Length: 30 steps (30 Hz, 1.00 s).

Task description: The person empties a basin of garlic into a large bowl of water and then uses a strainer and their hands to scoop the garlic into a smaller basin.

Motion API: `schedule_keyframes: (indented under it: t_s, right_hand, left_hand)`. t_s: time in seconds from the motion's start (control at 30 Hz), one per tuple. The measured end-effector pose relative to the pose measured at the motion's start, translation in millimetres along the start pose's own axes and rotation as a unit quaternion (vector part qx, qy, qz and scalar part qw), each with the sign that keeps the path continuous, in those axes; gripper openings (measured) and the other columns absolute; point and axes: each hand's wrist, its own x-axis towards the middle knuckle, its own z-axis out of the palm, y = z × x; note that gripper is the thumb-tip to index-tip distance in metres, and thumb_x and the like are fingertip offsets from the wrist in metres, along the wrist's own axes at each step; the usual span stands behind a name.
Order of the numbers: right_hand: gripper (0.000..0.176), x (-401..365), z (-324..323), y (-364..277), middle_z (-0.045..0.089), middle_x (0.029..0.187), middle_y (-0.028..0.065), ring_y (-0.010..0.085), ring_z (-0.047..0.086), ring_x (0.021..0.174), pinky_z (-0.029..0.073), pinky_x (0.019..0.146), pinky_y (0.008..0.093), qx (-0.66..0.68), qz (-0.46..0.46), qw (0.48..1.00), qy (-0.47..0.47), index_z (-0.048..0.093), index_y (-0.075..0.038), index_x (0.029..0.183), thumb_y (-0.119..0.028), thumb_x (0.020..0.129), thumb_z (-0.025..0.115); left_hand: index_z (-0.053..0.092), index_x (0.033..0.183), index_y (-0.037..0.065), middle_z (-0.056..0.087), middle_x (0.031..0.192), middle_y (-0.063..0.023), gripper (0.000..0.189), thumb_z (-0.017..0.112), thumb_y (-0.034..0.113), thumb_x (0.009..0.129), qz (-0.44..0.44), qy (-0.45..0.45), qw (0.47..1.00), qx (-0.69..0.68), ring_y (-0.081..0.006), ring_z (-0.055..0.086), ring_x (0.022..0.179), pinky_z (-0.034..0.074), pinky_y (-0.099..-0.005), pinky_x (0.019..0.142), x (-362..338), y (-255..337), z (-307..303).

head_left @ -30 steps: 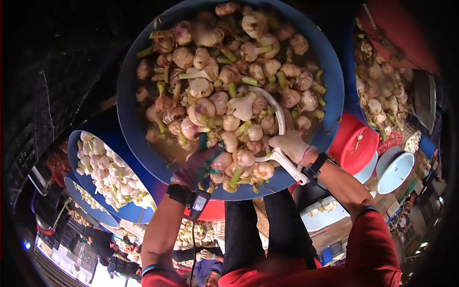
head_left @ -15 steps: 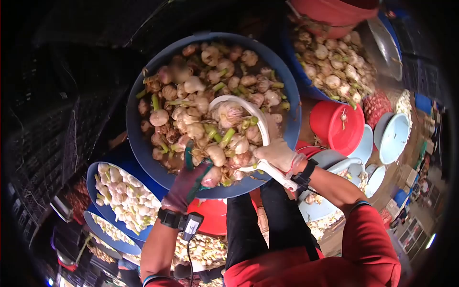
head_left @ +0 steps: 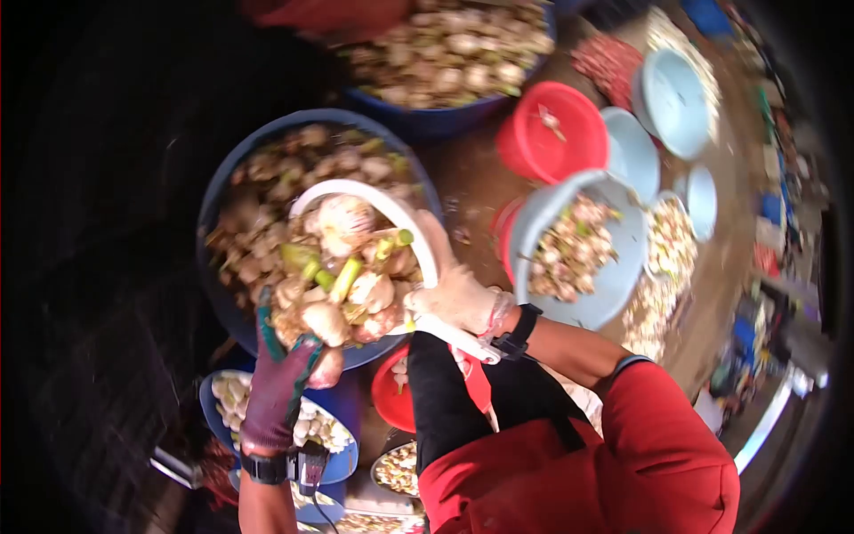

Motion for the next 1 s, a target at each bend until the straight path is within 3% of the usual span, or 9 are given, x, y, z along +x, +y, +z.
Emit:
schedule_keyframes:
  t_s: [0.07,0.27,0.3,0.4,0.5,0.57,0.63,0.73,1.0]
  right_hand:
    - [0.102,-36,-35,10,0.042,0.133,0.0208,0.0292,0.053,0.113,0.046,0.088,0.0359,-0.063,0.005,0.997,0.048,-0.001,-0.016,0.147,-0.007,0.069,0.064]
    - [0.102,-158,-156,41,0.027,0.141,0.0174,0.0262,0.032,0.13,0.039,0.099,0.0345,0.11,-0.032,0.978,0.172,-0.003,-0.01,0.146,0.006,0.067,0.059]
    - [0.102,-178,-182,60,0.024,0.142,0.0172,0.0263,0.029,0.132,0.036,0.102,0.0339,0.012,-0.072,0.978,0.195,0.0,-0.009,0.146,0.007,0.065,0.059]
    - [0.093,-230,-245,82,0.04,0.133,0.0128,0.0231,0.041,0.124,0.038,0.101,0.0338,-0.07,-0.07,0.951,0.293,0.009,-0.008,0.145,0.007,0.068,0.058]
    - [0.094,-249,-279,81,0.039,0.133,0.0191,0.0286,0.035,0.128,0.034,0.104,0.039,-0.011,0.001,0.916,0.402,0.012,0.0,0.142,0.0,0.065,0.064]
    - [0.087,-246,-313,111,0.045,0.123,0.0209,0.0345,0.042,0.117,0.037,0.099,0.0427,-0.336,-0.062,0.836,0.429,0.02,0.001,0.14,-0.005,0.067,0.068]
    - [0.086,-245,-326,115,0.046,0.118,0.0211,0.0364,0.043,0.112,0.037,0.096,0.0435,-0.383,-0.065,0.83,0.401,0.023,0.001,0.139,-0.007,0.066,0.069]
    - [0.088,-241,-342,128,0.046,0.112,0.0199,0.0378,0.045,0.106,0.038,0.092,0.0445,-0.46,-0.108,0.801,0.367,0.027,-0.002,0.138,-0.012,0.064,0.073]
    - [0.087,-223,-364,118,0.038,0.132,0.0209,0.0385,0.033,0.125,0.027,0.107,0.0451,-0.575,-0.122,0.702,0.403,0.026,0.0,0.14,-0.023,0.07,0.072]
  left_hand:
    - [0.011,0.147,0.009,0.043,0.133,-0.0098,0.081,0.06,0.001,0.083,0.021,-0.042,0.999,0.022,-0.0197,0.047,0.117,0.041,-0.0321,0.097,-12,0,45]
    - [0.01,0.147,0.011,0.048,0.129,-0.0114,0.083,0.058,-0.006,0.08,-0.048,-0.206,0.976,0.044,-0.0183,0.049,0.113,0.044,-0.03,0.092,-18,-49,190]
    - [0.011,0.147,0.01,0.045,0.131,-0.0107,0.084,0.058,-0.007,0.08,-0.042,-0.242,0.969,0.034,-0.0183,0.049,0.116,0.043,-0.0306,0.095,-10,-72,212]
    - [0.01,0.147,0.009,0.037,0.138,-0.0099,0.086,0.066,0.005,0.082,-0.031,-0.328,0.944,0.021,-0.0182,0.046,0.119,0.04,-0.0304,0.099,7,-118,295]
    - [0.017,0.145,0.007,0.05,0.126,-0.0164,0.086,0.071,0.027,0.081,-0.07,-0.229,0.968,0.079,-0.0211,0.05,0.113,0.043,-0.0308,0.094,43,-182,348]
    - [0.025,0.143,0.009,0.056,0.115,-0.0145,0.081,0.07,0.03,0.079,0.005,-0.122,0.961,0.247,-0.0225,0.056,0.103,0.046,-0.0302,0.086,66,-228,361]
    - [0.027,0.142,0.011,0.057,0.11,-0.013,0.078,0.07,0.03,0.079,0.032,-0.087,0.96,0.266,-0.0216,0.058,0.098,0.048,-0.0302,0.081,65,-244,365]
    - [0.034,0.138,0.015,0.057,0.105,-0.0069,0.067,0.068,0.027,0.081,-0.112,-0.179,0.968,0.138,-0.0139,0.058,0.085,0.049,-0.029,0.063,41,-238,342]
    - [0.039,0.133,0.012,0.056,0.103,-0.0042,0.059,0.068,0.021,0.082,-0.113,0.022,0.993,0.036,-0.0148,0.057,0.086,0.05,-0.0307,0.066,38,-246,183]
